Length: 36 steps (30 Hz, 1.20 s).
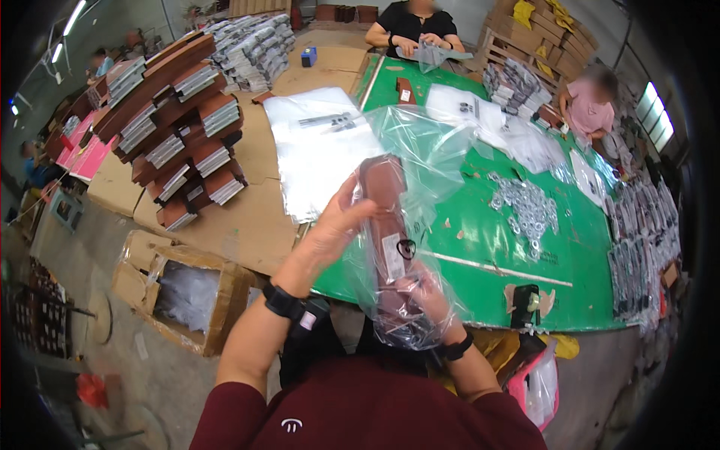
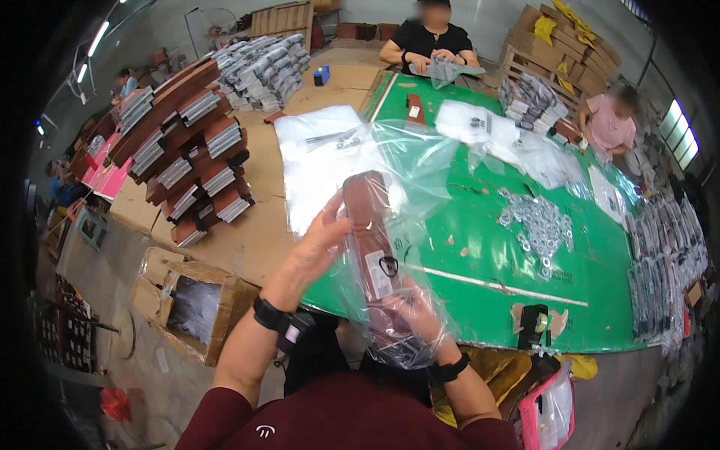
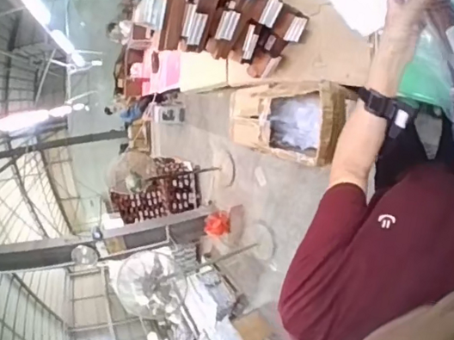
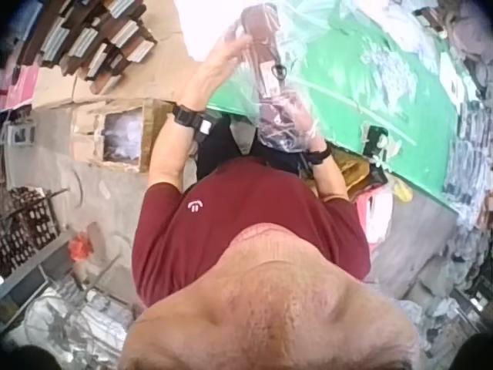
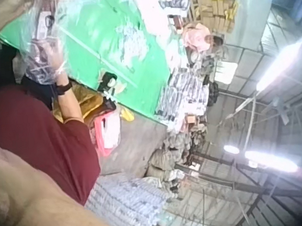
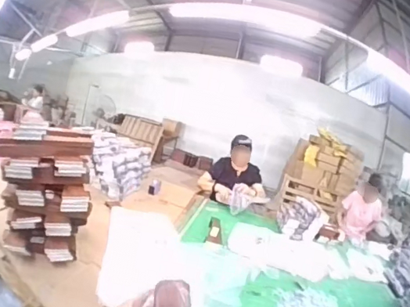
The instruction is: Pack wooden furniture components into plastic sheets and seal them with tape.
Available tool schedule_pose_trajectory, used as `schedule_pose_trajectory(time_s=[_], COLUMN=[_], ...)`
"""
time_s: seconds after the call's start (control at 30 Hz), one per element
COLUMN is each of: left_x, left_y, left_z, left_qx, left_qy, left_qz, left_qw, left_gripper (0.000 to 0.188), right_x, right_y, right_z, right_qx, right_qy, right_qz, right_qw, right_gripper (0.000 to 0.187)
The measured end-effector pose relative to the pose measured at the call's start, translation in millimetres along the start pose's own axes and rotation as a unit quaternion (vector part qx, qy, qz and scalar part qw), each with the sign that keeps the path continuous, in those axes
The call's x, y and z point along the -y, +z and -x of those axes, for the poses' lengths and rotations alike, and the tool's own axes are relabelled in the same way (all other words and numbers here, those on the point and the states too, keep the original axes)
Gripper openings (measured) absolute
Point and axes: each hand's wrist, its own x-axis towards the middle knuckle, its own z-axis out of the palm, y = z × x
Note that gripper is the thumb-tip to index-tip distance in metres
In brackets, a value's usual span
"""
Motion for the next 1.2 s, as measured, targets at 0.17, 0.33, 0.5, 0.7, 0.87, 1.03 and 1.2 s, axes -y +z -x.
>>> schedule_pose_trajectory(time_s=[0.17,0.33,0.5,0.7,0.87,1.03,1.2], left_x=[23.0,37.7,5.6,0.1,12.4,2.2,29.7], left_y=[36.7,33.5,4.1,-63.2,-82.2,-85.6,-65.0], left_z=[9.3,16.7,4.8,17.9,30.1,40.5,45.0], left_qx=[-0.115,-0.080,-0.107,-0.170,-0.197,-0.237,-0.175], left_qy=[0.037,0.017,0.107,0.036,0.066,0.121,0.119], left_qz=[-0.162,-0.134,-0.109,0.060,0.102,0.066,0.067], left_qw=[0.979,0.988,0.983,0.983,0.973,0.962,0.975], left_gripper=[0.091,0.071,0.042,0.046,0.049,0.049,0.061], right_x=[-4.4,-5.4,7.1,18.0,-32.3,6.0,42.5], right_y=[13.1,3.2,-23.1,-21.6,-41.4,-105.6,-25.7], right_z=[-6.7,-33.2,-23.8,57.7,118.0,111.4,0.4], right_qx=[-0.022,-0.080,-0.072,0.102,0.174,-0.197,-0.249], right_qy=[-0.049,-0.200,-0.309,-0.274,-0.186,-0.020,-0.291], right_qz=[-0.070,0.072,0.036,0.205,0.300,0.118,0.186], right_qw=[0.996,0.974,0.948,0.934,0.919,0.973,0.905], right_gripper=[0.059,0.055,0.074,0.071,0.049,0.058,0.081])
